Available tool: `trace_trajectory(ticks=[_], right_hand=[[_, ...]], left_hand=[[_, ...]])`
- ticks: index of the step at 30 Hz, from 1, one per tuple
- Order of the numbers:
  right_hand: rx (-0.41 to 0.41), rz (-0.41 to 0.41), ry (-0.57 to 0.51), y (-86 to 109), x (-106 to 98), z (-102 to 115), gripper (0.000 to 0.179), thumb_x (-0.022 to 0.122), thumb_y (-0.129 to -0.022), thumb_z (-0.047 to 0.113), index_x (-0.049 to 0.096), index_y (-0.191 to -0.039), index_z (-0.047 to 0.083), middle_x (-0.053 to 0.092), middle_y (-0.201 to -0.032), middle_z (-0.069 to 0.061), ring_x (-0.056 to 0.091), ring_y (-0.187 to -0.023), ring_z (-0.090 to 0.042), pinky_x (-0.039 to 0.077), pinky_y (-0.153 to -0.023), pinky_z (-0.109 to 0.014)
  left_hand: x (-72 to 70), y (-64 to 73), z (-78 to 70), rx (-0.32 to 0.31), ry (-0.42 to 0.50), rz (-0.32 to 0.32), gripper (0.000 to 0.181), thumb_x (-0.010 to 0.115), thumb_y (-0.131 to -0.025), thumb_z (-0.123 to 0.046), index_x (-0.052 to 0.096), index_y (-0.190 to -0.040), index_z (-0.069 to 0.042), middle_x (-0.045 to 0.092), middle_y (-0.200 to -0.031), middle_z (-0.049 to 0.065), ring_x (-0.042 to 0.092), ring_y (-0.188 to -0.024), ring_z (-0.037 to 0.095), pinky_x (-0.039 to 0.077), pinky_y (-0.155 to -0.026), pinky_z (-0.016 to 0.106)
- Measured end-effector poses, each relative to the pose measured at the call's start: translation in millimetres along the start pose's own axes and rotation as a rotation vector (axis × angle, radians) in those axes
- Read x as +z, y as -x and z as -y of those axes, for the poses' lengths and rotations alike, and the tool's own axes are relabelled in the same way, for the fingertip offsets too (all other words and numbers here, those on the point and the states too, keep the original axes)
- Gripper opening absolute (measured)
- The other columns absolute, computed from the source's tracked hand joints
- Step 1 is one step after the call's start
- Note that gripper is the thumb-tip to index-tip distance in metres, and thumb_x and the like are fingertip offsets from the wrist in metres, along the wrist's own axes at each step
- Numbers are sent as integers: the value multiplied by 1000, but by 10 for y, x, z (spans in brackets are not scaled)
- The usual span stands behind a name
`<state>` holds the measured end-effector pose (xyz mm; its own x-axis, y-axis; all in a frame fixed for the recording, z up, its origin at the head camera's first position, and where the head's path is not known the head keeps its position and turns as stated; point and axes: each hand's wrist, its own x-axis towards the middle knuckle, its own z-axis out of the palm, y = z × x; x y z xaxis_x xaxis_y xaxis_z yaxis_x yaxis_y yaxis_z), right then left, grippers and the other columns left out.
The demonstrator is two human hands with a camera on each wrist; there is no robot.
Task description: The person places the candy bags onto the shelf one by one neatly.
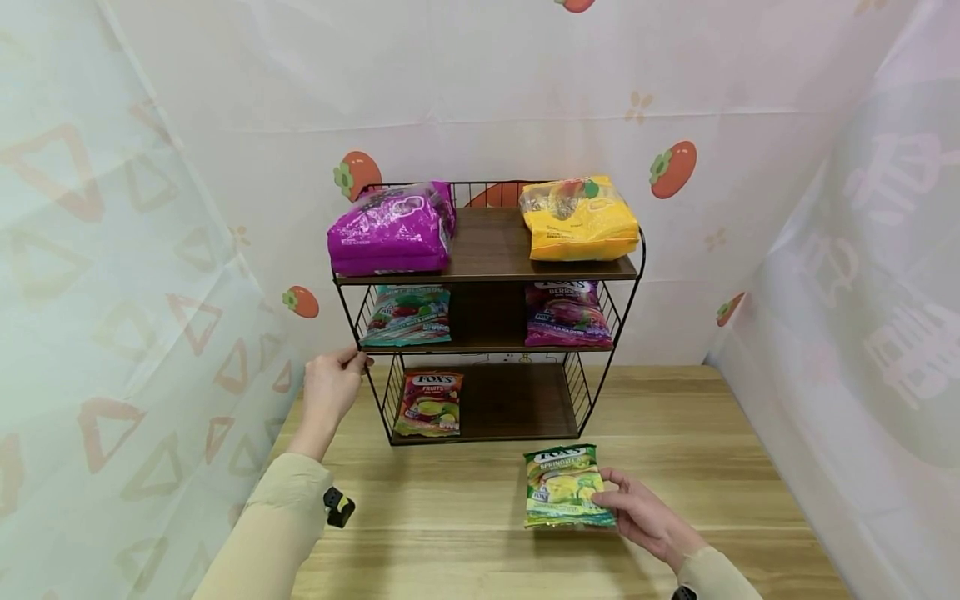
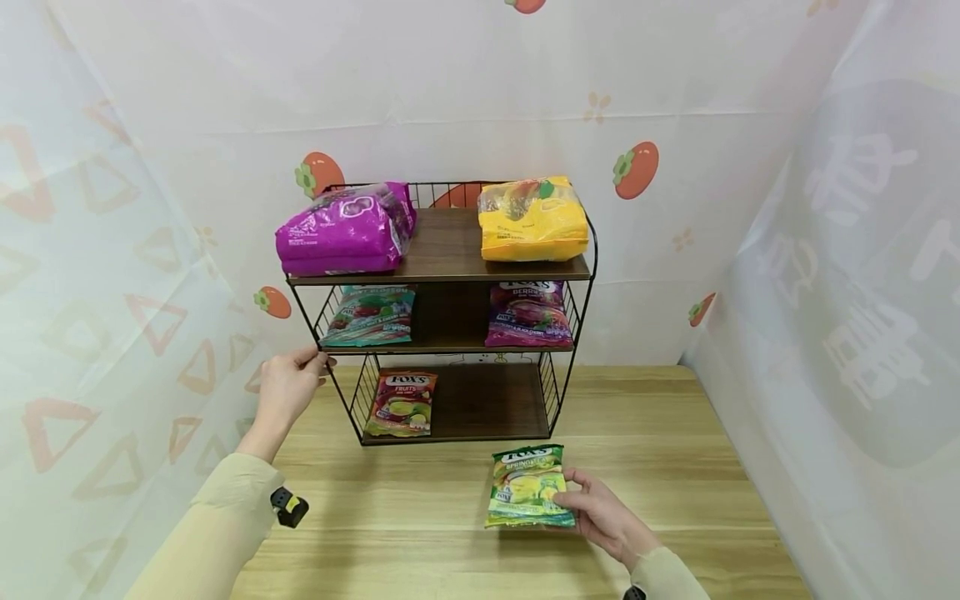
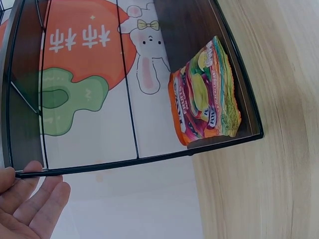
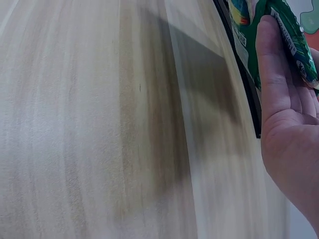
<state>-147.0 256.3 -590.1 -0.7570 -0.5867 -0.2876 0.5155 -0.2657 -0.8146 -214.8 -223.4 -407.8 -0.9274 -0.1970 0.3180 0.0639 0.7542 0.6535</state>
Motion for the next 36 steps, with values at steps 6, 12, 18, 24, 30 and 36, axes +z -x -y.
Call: trace_trajectory(ticks=[6,12,18,24,30,36], right_hand=[[-11,-29,4,-57,17,19,44,48,-103,-3,22,-137,2,67,-123,-15,69,-112,-23,58,-93,-37],[-29,-53,14,-114,53,32,53,50,-102,-4,16,-143,-2,68,-121,-14,69,-110,-21,58,-92,-33],[-37,-82,23,-172,100,47,54,52,-102,-2,18,-144,-3,69,-121,-14,70,-109,-20,58,-91,-33],[-59,-76,17,-236,150,68,45,51,-102,-3,24,-139,0,69,-119,-14,70,-107,-19,58,-91,-32],[-55,-113,27,-292,199,88,48,54,-102,0,24,-139,2,70,-117,-13,71,-105,-18,58,-90,-31],[-66,-138,20,-359,222,105,46,54,-102,0,26,-139,3,70,-116,-13,71,-104,-18,58,-88,-31]], left_hand=[[-3,0,-4,-5,1,5,28,56,-105,-14,75,-120,1,78,-98,16,69,-72,27,43,-53,30],[3,-8,3,-7,2,-1,28,56,-105,-12,75,-120,1,78,-98,16,70,-75,29,43,-54,30],[5,-3,1,-8,10,-1,27,57,-105,-13,75,-121,0,78,-98,15,67,-71,26,42,-53,29],[-1,0,-3,-4,17,-7,26,57,-105,-12,77,-116,0,78,-96,16,66,-67,20,42,-51,27],[-5,-1,-5,-2,15,-16,25,57,-104,-12,79,-111,-1,78,-93,17,64,-61,14,44,-50,26],[2,1,-9,-3,14,-11,26,56,-105,-13,80,-106,-3,78,-91,17,63,-59,15,45,-50,28]])
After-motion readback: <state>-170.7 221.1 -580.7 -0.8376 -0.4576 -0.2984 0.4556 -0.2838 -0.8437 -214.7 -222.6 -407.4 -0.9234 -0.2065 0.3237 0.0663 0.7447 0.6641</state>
